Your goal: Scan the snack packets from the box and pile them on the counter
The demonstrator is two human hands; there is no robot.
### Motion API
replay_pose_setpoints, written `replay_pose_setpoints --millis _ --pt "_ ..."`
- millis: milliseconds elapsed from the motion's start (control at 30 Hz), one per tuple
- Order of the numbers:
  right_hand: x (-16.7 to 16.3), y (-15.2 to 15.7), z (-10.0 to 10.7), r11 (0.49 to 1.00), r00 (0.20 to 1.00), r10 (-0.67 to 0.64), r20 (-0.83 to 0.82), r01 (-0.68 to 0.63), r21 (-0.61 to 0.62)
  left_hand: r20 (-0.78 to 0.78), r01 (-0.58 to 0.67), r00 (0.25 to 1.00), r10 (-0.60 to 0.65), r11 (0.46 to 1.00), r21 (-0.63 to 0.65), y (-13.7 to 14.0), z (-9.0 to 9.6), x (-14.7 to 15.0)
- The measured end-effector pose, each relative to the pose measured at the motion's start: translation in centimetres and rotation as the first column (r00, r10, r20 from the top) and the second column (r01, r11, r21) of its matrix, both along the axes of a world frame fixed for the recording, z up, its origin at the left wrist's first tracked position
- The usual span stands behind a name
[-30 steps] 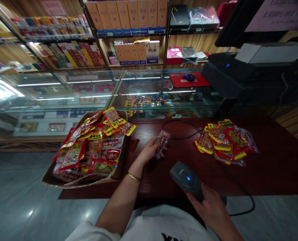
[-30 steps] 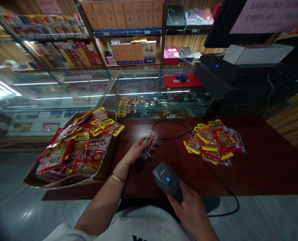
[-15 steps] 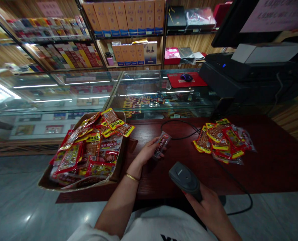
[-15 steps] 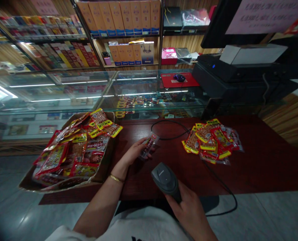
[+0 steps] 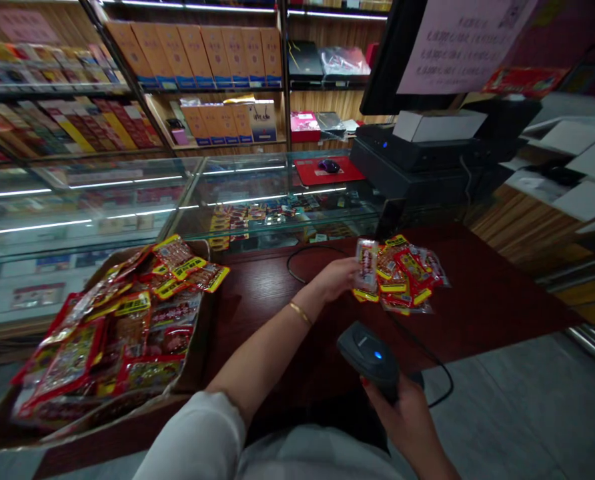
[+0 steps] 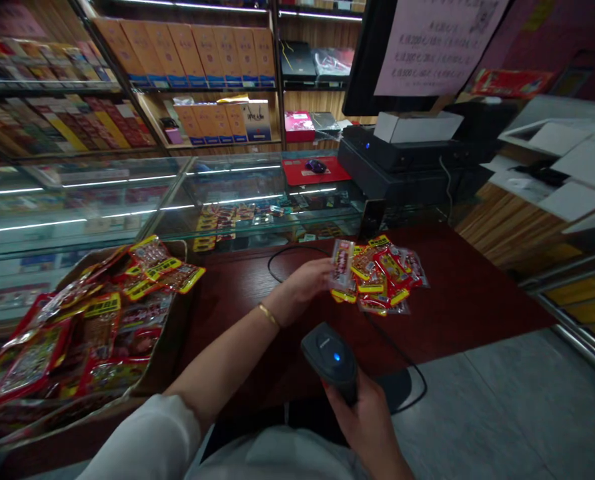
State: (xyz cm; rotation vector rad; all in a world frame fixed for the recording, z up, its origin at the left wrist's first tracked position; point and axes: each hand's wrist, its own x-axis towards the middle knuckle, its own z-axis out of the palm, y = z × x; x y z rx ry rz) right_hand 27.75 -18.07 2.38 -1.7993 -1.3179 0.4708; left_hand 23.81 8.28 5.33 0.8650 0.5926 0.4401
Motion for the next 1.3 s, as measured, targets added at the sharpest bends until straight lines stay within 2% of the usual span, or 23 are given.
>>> replay_pose_setpoints --millis 67,133,200,233,267,333,400,467,500,533,600,633,733,833,900,1000,1067,1100,1133,1200,1233,1267,1300 --pt "0.1 -0.3 -0.1 1.0 1.0 -0.018 -0.001 0.018 0.002 -0.062 0.052 0.997 -0.048 0.996 0.069 0.8 0.8 2.4" --pt "0.2 -0.4 -0.2 1.0 1.0 -0.023 0.008 0.023 -0.016 -0.166 -0.009 0.986 0.033 0.99 0.142 0.6 0.9 2.9" --pt "0.4 -0.4 -0.4 0.999 1.0 -0.002 0.026 0.003 -0.037 -0.196 -0.091 0.969 0.149 0.956 0.278 -0.3 0.4 0.9" --pt "0.5 -0.3 -0.6 0.999 0.999 0.012 0.034 -0.01 -0.05 -0.183 -0.12 0.962 0.202 0.916 0.382 -1.1 0.2 -0.9" --pt "0.5 -0.2 -0.8 0.998 0.999 0.02 0.041 -0.017 -0.064 -0.167 -0.141 0.952 0.258 0.848 0.51 -1.9 0.2 -3.2" --pt "0.3 0.2 -1.2 0.996 0.999 0.007 0.041 -0.003 -0.093 -0.144 -0.156 0.909 0.391 0.638 0.754 -3.8 0.7 -9.0" --pt "-0.2 0.6 -1.4 0.994 1.0 -0.015 0.016 0.017 -0.105 -0.159 -0.134 0.8 0.579 0.431 0.893 -5.4 2.1 -15.4" --pt "-0.9 1.2 -1.3 0.995 0.999 -0.008 -0.033 0.004 -0.101 -0.17 -0.047 0.591 0.788 0.245 0.968 -6.5 3.9 -21.8" --pt "-1.3 1.5 -1.2 0.995 0.998 0.009 -0.06 -0.015 -0.098 -0.193 0.045 0.465 0.864 0.194 0.98 -6.8 4.7 -24.7" --pt "-1.7 1.8 -1.0 0.995 0.996 0.026 -0.083 -0.034 -0.095 -0.217 0.152 0.34 0.915 0.175 0.973 -6.9 5.3 -27.3" --pt "-2.5 2.3 -0.5 0.994 0.992 0.056 -0.113 -0.066 -0.085 -0.299 0.371 0.161 0.941 0.223 0.901 -6.7 6.1 -31.4" --pt "-2.8 2.5 -0.3 0.994 0.99 0.071 -0.12 -0.08 -0.077 -0.347 0.46 0.111 0.931 0.261 0.849 -6.5 6.2 -32.8" --pt "-3.8 2.8 0.0 0.991 0.985 0.119 -0.124 -0.126 -0.045 -0.47 0.602 0.076 0.879 0.335 0.725 -5.6 5.5 -35.0" --pt "-4.2 2.5 -0.1 0.99 0.985 0.131 -0.113 -0.136 -0.043 -0.469 0.56 0.096 0.878 0.341 0.755 -5.0 4.8 -35.5" --pt "-4.2 2.1 -0.4 0.992 0.99 0.104 -0.091 -0.109 -0.055 -0.391 0.42 0.133 0.911 0.306 0.854 -5.1 4.9 -35.4" --pt "-3.8 1.9 -0.8 0.996 0.996 0.062 -0.061 -0.066 -0.065 -0.226 0.01 0.101 0.969 0.226 0.974 -6.2 6.0 -34.3" --pt "-3.6 1.9 -0.9 0.997 0.997 0.05 -0.055 -0.053 -0.06 -0.16 -0.308 0.096 0.982 0.182 0.934 -7.2 6.7 -32.5" --pt "-3.5 2.0 -0.9 0.997 0.997 0.047 -0.057 -0.05 -0.055 -0.144 -0.452 0.151 0.978 0.198 0.87 -7.7 6.9 -31.2" --pt "-3.5 2.1 -0.8 0.997 0.997 0.045 -0.061 -0.049 -0.052 -0.13 -0.575 0.25 0.959 0.255 0.777 -8.0 6.9 -29.8" --pt "-3.4 2.3 -0.4 0.998 0.997 0.039 -0.07 -0.043 -0.052 -0.09 -0.713 0.502 0.86 0.471 0.52 -8.1 6.1 -26.5" --pt "-3.5 2.4 -0.2 0.998 0.996 0.039 -0.076 -0.043 -0.052 -0.061 -0.724 0.604 0.795 0.579 0.374 -7.9 5.4 -25.0" --pt "-3.5 2.4 0.0 0.998 0.996 0.04 -0.083 -0.044 -0.05 -0.032 -0.708 0.679 0.734 0.665 0.238 -7.5 4.6 -23.5" --pt "-3.5 2.5 0.3 0.998 0.995 0.041 -0.088 -0.045 -0.045 -0.006 -0.68 0.729 0.685 0.724 0.118 -7.0 3.6 -22.2"
